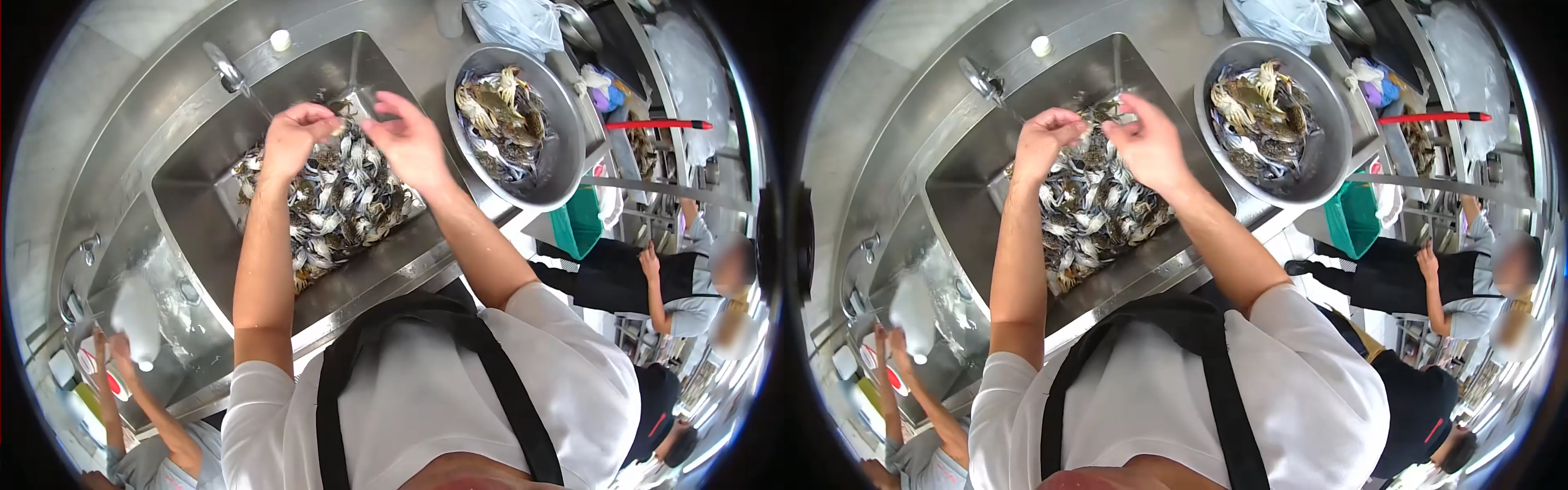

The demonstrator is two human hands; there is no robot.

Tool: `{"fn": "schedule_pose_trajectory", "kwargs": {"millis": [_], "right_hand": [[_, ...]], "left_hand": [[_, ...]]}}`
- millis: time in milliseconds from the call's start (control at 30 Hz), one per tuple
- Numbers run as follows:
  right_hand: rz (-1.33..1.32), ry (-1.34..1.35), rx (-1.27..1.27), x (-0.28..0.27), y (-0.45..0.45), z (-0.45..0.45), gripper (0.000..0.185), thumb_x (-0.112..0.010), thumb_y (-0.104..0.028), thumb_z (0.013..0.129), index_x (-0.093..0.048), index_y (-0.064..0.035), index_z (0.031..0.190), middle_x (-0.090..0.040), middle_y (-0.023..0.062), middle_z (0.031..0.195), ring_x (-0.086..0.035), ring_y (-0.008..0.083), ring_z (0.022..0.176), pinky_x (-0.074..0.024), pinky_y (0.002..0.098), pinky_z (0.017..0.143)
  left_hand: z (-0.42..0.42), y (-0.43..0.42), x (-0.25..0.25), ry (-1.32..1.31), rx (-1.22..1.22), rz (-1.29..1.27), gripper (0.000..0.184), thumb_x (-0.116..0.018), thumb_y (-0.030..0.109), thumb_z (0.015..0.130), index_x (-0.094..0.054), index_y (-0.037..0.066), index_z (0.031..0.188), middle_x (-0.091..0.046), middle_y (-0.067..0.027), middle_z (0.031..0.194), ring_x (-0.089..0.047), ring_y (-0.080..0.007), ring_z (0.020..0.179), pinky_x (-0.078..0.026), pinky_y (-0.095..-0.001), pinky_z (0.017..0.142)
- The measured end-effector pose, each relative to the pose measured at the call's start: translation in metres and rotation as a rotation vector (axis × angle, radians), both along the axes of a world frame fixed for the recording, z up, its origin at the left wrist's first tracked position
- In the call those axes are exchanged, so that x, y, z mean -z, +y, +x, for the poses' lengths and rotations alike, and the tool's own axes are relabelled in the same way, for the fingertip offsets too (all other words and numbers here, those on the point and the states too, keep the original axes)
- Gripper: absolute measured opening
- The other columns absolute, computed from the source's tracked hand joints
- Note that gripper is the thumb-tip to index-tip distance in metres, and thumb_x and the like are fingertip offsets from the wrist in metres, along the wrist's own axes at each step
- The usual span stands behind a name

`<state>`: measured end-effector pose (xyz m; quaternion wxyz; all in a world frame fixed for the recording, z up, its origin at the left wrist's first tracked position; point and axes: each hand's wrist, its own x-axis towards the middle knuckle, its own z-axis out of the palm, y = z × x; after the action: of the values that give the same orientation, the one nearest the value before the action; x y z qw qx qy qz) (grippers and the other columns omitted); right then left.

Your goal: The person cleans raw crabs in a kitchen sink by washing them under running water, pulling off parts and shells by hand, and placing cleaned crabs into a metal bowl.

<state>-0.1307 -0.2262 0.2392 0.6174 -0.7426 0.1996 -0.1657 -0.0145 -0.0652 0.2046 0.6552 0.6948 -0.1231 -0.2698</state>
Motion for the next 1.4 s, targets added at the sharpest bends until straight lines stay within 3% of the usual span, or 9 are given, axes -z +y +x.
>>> {"fn": "schedule_pose_trajectory", "kwargs": {"millis": [233, 500, 733, 833, 967, 1033, 1100, 1167, 1400], "right_hand": [[0.412, 0.041, -0.055, 0.013, -0.013, -0.004, 0.014, -0.067, 0.002, 0.088, -0.066, 0.0053, 0.102, -0.069, 0.0091, 0.083, -0.063, 0.0114, 0.068, -0.0537, 0.0249, 0.064], [0.274, 0.008, -0.069, 0.013, -0.037, -0.035, 0.02, -0.067, 0.002, 0.087, -0.066, 0.0043, 0.107, -0.069, 0.0068, 0.086, -0.064, 0.0116, 0.073, -0.0548, 0.0248, 0.07], [0.171, 0.124, -0.049, 0.031, -0.036, 0.007, 0.017, -0.067, -0.006, 0.09, -0.069, 0.004, 0.103, -0.071, 0.0082, 0.088, -0.065, 0.0131, 0.069, -0.0544, 0.0244, 0.064], [0.409, 0.043, 0.173, 0.054, -0.049, 0.072, 0.015, -0.063, -0.002, 0.087, -0.065, 0.0036, 0.101, -0.068, 0.0106, 0.086, -0.064, 0.0167, 0.067, -0.0546, 0.0282, 0.06], [0.67, -0.168, 0.457, 0.113, -0.082, 0.129, 0.02, -0.049, 0.009, 0.082, -0.06, 0.0022, 0.098, -0.061, 0.0096, 0.072, -0.059, 0.0195, 0.058, -0.0511, 0.032, 0.052], [0.701, -0.214, 0.549, 0.132, -0.101, 0.136, 0.017, -0.052, 0.006, 0.082, -0.059, 0.0018, 0.097, -0.061, 0.0097, 0.075, -0.059, 0.0195, 0.062, -0.0537, 0.0317, 0.059], [0.627, -0.177, 0.715, 0.127, -0.082, 0.125, 0.012, -0.055, 0.004, 0.082, -0.06, 0.0035, 0.093, -0.06, 0.0084, 0.074, -0.058, 0.0177, 0.063, -0.0518, 0.0292, 0.058], [0.428, -0.142, 0.469, 0.119, -0.045, 0.085, 0.014, -0.059, 0.003, 0.082, -0.06, 0.0043, 0.096, -0.06, 0.0084, 0.073, -0.059, 0.0175, 0.067, -0.0513, 0.028, 0.059], [0.012, 0.413, -0.261, 0.207, 0.019, -0.058, 0.014, -0.07, -0.01, 0.083, -0.071, -0.0019, 0.095, -0.071, 0.0086, 0.087, -0.066, 0.0168, 0.078, -0.0525, 0.0295, 0.076]], "left_hand": [[-0.013, -0.007, -0.004, 0.009, 0.129, -0.123, 0.013, -0.067, 0.002, 0.088, -0.069, 0.002, 0.101, -0.068, -0.0019, 0.086, -0.06, -0.0097, 0.08, -0.049, -0.0258, 0.075], [0.023, 0.024, 0.033, 0.247, -0.476, -0.278, 0.016, -0.063, -0.003, 0.088, -0.064, -0.005, 0.104, -0.067, -0.0115, 0.094, -0.067, -0.0195, 0.082, -0.058, -0.0315, 0.076], [0.024, 0.027, 0.012, 0.3, -0.433, -0.123, 0.024, -0.073, 0.026, 0.09, -0.064, 0.004, 0.088, -0.056, 0.0015, 0.062, -0.042, -0.0068, 0.045, -0.031, -0.0233, 0.041], [0.019, 0.026, 0.042, 0.207, -0.439, -0.077, 0.026, -0.072, 0.029, 0.09, -0.064, 0.005, 0.085, -0.056, 0.0014, 0.062, -0.045, -0.0067, 0.047, -0.035, -0.0233, 0.042], [-0.009, 0.049, 0.174, 0.085, -0.322, 0.188, 0.018, -0.064, 0.021, 0.091, -0.072, 0.005, 0.093, -0.067, -0.0055, 0.073, -0.061, -0.0115, 0.06, -0.05, -0.0277, 0.054], [-0.047, 0.068, 0.204, -0.138, 0.001, 0.77, 0.031, -0.055, 0.025, 0.087, -0.071, 0.001, 0.095, -0.07, -0.024, 0.098, -0.066, -0.0434, 0.095, -0.053, -0.0476, 0.085], [-0.083, 0.086, 0.259, -0.022, 0.248, 1.152, 0.029, -0.053, 0.02, 0.087, -0.07, 0.0, 0.101, -0.067, -0.0236, 0.111, -0.065, -0.0397, 0.105, -0.052, -0.0467, 0.092], [-0.123, 0.086, 0.275, -0.086, 0.219, 1.118, 0.039, -0.056, 0.019, 0.088, -0.058, 0.002, 0.122, -0.061, -0.0209, 0.123, -0.059, -0.0377, 0.116, -0.05, -0.045, 0.096], [-0.147, 0.021, 0.256, -0.26, 0.198, 1.061, 0.038, -0.062, 0.021, 0.087, -0.055, 0.005, 0.121, -0.056, -0.0172, 0.123, -0.052, -0.0345, 0.12, -0.044, -0.0423, 0.1]]}}
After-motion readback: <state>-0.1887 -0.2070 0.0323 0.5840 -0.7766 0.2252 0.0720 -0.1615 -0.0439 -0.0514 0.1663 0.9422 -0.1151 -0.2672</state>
